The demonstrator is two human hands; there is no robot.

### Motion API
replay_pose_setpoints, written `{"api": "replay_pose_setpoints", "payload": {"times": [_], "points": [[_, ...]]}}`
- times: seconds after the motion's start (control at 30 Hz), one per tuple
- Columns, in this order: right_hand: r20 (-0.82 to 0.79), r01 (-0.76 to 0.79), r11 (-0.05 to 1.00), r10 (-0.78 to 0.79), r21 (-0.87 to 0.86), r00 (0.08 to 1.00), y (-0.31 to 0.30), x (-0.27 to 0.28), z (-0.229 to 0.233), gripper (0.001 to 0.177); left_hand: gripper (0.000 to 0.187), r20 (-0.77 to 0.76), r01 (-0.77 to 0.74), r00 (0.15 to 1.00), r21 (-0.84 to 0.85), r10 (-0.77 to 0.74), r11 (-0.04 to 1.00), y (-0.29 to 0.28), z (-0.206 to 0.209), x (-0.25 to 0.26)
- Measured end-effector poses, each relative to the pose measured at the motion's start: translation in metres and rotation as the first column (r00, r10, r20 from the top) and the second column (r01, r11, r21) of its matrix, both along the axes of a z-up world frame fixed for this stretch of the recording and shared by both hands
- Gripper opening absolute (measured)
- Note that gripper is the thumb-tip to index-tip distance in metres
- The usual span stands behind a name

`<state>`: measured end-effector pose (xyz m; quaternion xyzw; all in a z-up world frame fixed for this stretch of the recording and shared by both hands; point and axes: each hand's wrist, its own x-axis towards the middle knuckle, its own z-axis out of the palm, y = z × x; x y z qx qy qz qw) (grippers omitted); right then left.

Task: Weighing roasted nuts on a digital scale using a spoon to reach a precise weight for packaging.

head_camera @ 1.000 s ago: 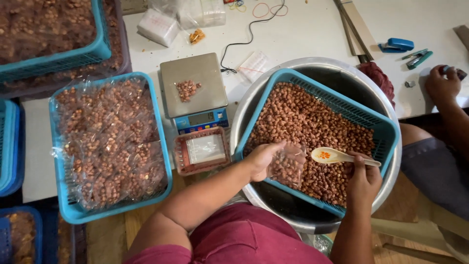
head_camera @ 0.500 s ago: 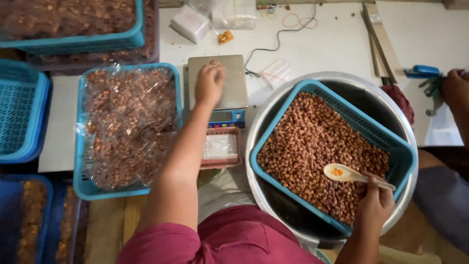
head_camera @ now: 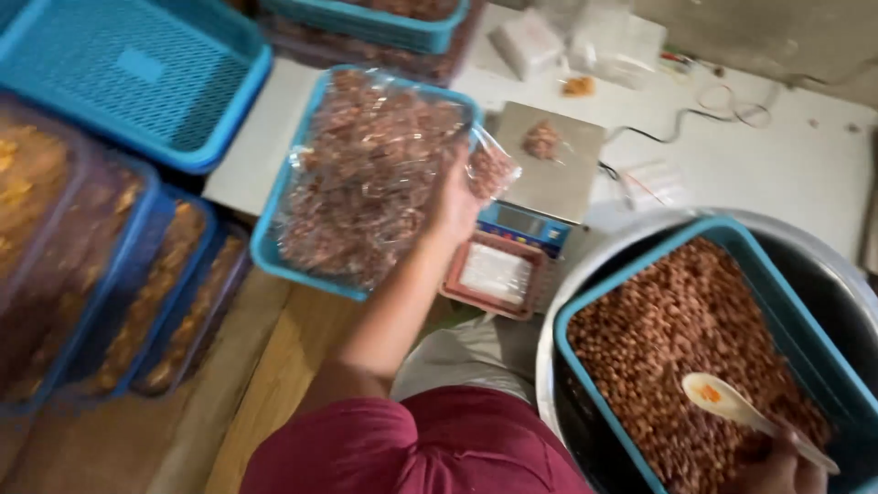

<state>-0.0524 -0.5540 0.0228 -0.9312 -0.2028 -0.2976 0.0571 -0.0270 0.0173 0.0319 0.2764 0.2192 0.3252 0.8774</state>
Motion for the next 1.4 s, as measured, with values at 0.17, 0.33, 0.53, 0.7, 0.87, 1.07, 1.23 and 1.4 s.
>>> {"api": "replay_pose_setpoints", "payload": {"times": [0.17, 0.33, 0.53, 0.7, 0.87, 1.07, 1.23, 1.4], "points": [[-0.545, 0.521, 0.402, -0.06, 0.753, 0.836, 0.042, 0.006, 0.011, 0.023, 0.045, -0.592, 0.064, 0.798, 0.262, 0.108, 0.963, 0.059, 0.141, -0.105], [-0.493, 0.466, 0.434, -0.056, 0.771, 0.868, 0.04, 0.004, 0.005, 0.021, 0.023, -0.277, 0.119, 0.759, 0.949, 0.589, 0.293, 0.16, 0.045, -0.136], [-0.528, 0.491, 0.388, -0.011, 0.78, 0.849, 0.025, 0.005, -0.002, 0.018, 0.065, -0.781, 0.823, 0.247, 0.481, 0.574, 0.302, 0.17, 0.001, -0.142], [-0.412, 0.399, 0.468, -0.079, 0.789, 0.908, 0.006, 0.015, 0.002, 0.006, 0.063, -0.772, 0.743, 0.395, 0.588, 0.499, 0.321, 0.173, 0.006, -0.132], [-0.495, 0.402, 0.492, 0.069, 0.772, 0.866, 0.046, 0.051, 0.077, 0.023, 0.065, -0.441, 0.624, 0.599, 0.78, 0.668, -0.045, 0.076, 0.051, -0.097], [-0.227, 0.123, 0.384, 0.238, 0.915, 0.944, 0.105, 0.131, 0.068, 0.019, 0.047, -0.735, 0.756, 0.559, 0.261, 0.384, -0.601, -0.05, -0.117, -0.074], [-0.303, 0.157, 0.39, 0.348, 0.907, 0.887, 0.107, 0.142, 0.028, 0.022, 0.052, -0.848, 0.788, 0.466, 0.27, 0.251, -0.553, -0.043, -0.125, -0.082], [-0.46, 0.363, 0.285, 0.479, 0.887, 0.748, 0.106, 0.098, 0.065, 0.023, 0.062, -0.863, 0.839, 0.414, 0.239, 0.288, -0.489, -0.076, -0.04, -0.079]]}}
